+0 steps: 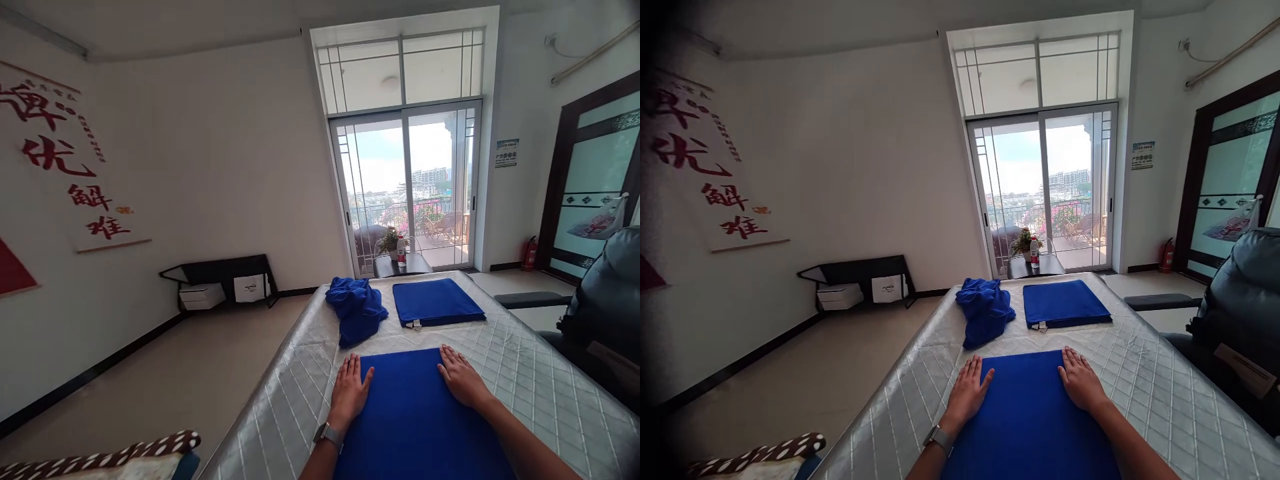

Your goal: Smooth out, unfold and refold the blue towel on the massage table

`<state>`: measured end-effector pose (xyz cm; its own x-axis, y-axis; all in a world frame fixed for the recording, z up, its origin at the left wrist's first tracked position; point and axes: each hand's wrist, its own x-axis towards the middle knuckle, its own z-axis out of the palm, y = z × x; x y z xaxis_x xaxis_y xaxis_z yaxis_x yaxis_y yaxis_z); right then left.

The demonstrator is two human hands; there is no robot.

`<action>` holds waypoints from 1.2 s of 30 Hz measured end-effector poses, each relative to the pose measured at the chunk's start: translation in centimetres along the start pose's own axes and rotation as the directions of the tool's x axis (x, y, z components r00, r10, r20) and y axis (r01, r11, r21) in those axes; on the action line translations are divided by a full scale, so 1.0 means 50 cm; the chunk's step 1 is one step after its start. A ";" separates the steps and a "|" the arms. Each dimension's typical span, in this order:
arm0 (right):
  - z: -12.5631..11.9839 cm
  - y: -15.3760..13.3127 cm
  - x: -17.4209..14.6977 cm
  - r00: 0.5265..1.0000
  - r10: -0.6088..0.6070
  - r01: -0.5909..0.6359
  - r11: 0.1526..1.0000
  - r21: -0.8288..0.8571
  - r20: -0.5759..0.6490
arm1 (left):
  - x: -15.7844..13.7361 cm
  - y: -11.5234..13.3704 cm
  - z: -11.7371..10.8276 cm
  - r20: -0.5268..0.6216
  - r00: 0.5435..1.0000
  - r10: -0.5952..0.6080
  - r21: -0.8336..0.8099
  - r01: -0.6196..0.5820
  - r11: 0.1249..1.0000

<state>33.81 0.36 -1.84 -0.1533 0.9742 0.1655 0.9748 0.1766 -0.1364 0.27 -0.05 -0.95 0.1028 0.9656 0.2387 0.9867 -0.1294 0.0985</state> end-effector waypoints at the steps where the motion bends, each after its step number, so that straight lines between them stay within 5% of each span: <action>1: 0.000 0.000 0.000 1.000 0.001 -0.001 1.000 0.008 0.000 | 0.000 0.000 0.001 -0.001 1.000 -0.003 -0.007 0.003 1.000; 15: -0.045 -0.021 -0.033 0.999 -0.040 0.040 0.999 0.010 0.006 | -0.005 0.003 0.000 -0.016 1.000 0.010 0.016 -0.010 1.000; 31: -0.035 -0.034 -0.073 0.999 0.038 -0.040 0.994 0.107 0.017 | 0.009 -0.015 0.024 -0.030 0.999 0.023 0.075 -0.021 0.997; 36: -0.042 -0.035 -0.075 0.998 0.054 -0.058 0.991 0.122 0.038 | -0.013 0.046 -0.010 -0.081 0.992 0.095 0.078 -0.089 0.993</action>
<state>33.00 -3.90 -0.15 -0.1069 0.9869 0.1204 0.9549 0.1357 -0.2640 2.39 -1.09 -0.39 0.1859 0.9273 0.3250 0.9804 -0.1969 0.0010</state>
